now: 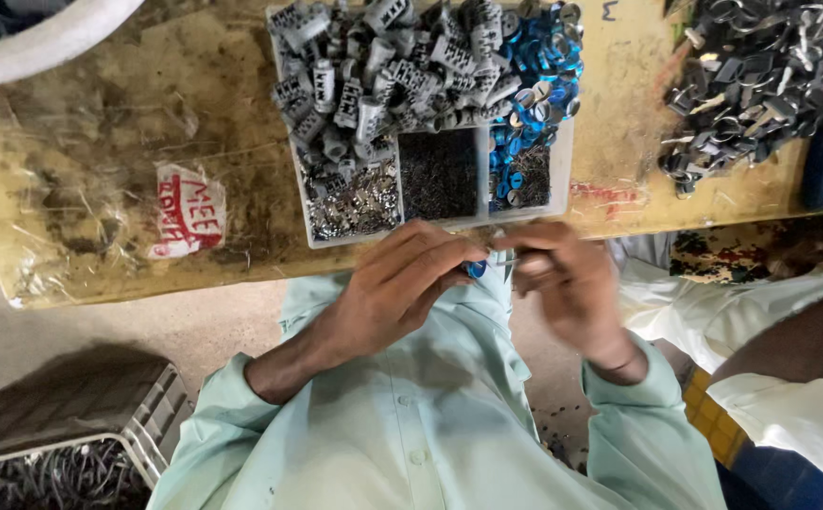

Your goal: The person assembles small lock cylinders by hand. They pick a grey plastic housing, insert a metal pin and a spring, then add a blue plastic cap, and place the finished unit on the table. The process is repeated multiple times.

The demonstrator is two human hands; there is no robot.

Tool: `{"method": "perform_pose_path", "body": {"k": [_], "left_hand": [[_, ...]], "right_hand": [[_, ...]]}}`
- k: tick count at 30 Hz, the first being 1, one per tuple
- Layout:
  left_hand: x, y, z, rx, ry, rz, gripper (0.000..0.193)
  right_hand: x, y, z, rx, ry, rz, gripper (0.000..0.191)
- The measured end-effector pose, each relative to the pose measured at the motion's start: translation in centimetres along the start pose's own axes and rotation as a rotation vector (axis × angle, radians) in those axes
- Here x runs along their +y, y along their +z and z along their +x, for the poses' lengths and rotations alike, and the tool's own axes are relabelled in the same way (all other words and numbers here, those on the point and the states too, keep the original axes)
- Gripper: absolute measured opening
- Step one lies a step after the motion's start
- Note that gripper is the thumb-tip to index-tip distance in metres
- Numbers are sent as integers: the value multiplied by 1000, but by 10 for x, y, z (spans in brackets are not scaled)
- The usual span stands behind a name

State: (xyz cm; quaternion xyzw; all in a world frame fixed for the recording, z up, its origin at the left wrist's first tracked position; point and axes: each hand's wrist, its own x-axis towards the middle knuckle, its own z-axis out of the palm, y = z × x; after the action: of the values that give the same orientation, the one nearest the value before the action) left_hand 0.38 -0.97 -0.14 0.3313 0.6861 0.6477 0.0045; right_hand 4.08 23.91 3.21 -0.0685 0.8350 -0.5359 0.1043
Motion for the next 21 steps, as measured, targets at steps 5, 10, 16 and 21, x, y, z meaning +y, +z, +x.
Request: {"method": "perform_pose_path", "body": {"k": [5,10,16,21], "left_hand": [[6,-7,-5,-7,28,111,46],[3,-9,-2,-22,39,76,41],[-2,-13,-4,-42,-157,-179,33],[-7,-10,-8,-49,-409,-616,34]], "right_hand": [[-4,31,-5,104,-19,-50,22],[-25,26,11,141,-162,-93,25],[-24,-5,34,-148,-499,-358,35],[-7,-7,44,-239,-511,-105,35]]}}
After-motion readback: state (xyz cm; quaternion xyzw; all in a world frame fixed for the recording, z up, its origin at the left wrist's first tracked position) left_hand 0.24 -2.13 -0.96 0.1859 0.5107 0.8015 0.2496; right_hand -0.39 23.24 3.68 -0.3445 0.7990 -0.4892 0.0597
